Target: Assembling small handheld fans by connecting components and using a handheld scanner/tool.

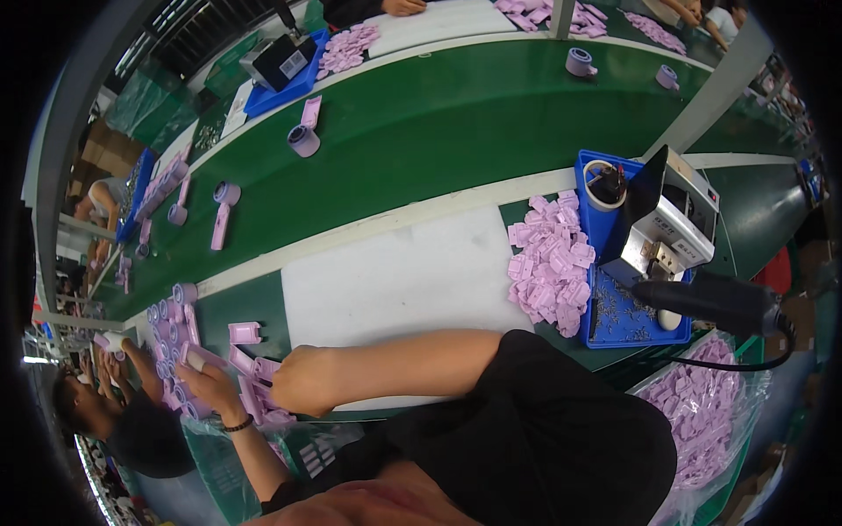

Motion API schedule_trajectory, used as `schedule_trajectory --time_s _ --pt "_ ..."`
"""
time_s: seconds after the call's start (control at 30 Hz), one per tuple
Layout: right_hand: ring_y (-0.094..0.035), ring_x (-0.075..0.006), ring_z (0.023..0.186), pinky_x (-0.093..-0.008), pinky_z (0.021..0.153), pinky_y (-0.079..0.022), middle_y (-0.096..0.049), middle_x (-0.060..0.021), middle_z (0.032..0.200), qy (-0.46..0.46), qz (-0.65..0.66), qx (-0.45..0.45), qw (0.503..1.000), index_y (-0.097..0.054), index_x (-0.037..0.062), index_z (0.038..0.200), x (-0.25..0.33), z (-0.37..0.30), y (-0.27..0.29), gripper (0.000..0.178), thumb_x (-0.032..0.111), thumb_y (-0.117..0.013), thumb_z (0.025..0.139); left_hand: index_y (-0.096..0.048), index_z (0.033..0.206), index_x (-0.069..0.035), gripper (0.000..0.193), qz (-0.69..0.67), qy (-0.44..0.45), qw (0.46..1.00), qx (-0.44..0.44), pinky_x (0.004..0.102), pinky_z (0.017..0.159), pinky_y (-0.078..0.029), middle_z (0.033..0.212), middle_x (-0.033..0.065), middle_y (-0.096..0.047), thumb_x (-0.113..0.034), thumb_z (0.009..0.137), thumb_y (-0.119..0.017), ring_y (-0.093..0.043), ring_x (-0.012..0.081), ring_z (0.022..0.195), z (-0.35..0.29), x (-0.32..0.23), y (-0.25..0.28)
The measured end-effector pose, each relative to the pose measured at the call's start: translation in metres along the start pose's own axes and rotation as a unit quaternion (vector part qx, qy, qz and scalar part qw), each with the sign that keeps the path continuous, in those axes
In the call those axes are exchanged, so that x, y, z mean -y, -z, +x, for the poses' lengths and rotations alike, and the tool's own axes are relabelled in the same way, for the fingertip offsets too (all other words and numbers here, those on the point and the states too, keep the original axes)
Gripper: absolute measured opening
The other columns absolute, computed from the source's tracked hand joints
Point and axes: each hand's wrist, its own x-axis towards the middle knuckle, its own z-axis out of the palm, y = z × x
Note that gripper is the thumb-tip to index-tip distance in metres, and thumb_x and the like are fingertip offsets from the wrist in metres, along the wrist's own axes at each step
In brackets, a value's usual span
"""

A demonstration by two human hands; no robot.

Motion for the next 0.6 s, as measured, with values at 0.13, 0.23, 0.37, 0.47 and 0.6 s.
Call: schedule_trajectory --time_s 0.13,0.23,0.37,0.47,0.6 --pt "-0.064 -0.0334 0.061 -0.0388 0.058 -0.052 -0.069 -0.0161 0.074 0.044 0.018 -0.021 0.999 -0.062 -0.0002 0.083 0.010 -0.003 0.004 0.008 0.004 -0.064 0.076 -0.051 0.123 -0.001 0.031 0.033 -0.053 0.996 -0.060 0.0319 0.076 -0.048 0.103 0.0186 -0.060 -0.005 0.091 -0.050 -0.058 0.0245 0.083 -0.002 -0.025 -0.005" --pt "-0.064 -0.0337 0.062 -0.0402 0.057 -0.051 -0.069 -0.0165 0.075 0.055 0.027 -0.003 0.998 -0.063 0.0000 0.082 0.015 -0.011 0.012 0.007 0.003 -0.063 0.075 -0.051 0.122 -0.002 0.029 -0.151 -0.002 0.988 0.037 0.0307 0.076 -0.047 0.103 0.0158 -0.058 -0.005 0.094 -0.046 -0.056 0.0218 0.079 0.014 -0.089 0.018" --pt "-0.064 -0.0325 0.063 -0.0403 0.059 -0.052 -0.069 -0.0158 0.075 0.058 0.019 -0.037 0.997 -0.067 -0.0002 0.081 0.018 -0.011 0.006 0.009 0.004 -0.065 0.074 -0.049 0.126 -0.006 0.030 -0.293 0.029 0.948 0.120 0.0292 0.070 -0.046 0.099 0.0101 -0.056 -0.010 0.097 -0.046 -0.052 0.0173 0.074 0.003 -0.150 0.019" --pt "-0.064 -0.0313 0.063 -0.0399 0.061 -0.052 -0.069 -0.0151 0.074 0.039 0.016 -0.085 0.995 -0.071 -0.0004 0.080 0.018 -0.014 0.004 0.011 0.006 -0.066 0.072 -0.043 0.135 -0.020 0.041 -0.407 0.259 0.825 0.296 0.0290 0.067 -0.047 0.101 0.0088 -0.058 -0.012 0.096 -0.051 -0.054 0.0166 0.073 -0.027 -0.235 0.026" --pt "-0.060 -0.0329 0.059 -0.0410 0.057 -0.051 -0.069 -0.0148 0.071 0.118 0.049 -0.087 0.988 -0.070 -0.0002 0.078 0.023 -0.015 0.034 0.010 0.006 -0.065 0.071 -0.043 0.140 -0.019 0.046 -0.138 0.191 0.877 0.419 0.0275 0.074 -0.048 0.100 0.0097 -0.061 -0.011 0.096 -0.055 -0.059 0.0184 0.086 -0.050 -0.240 0.021"
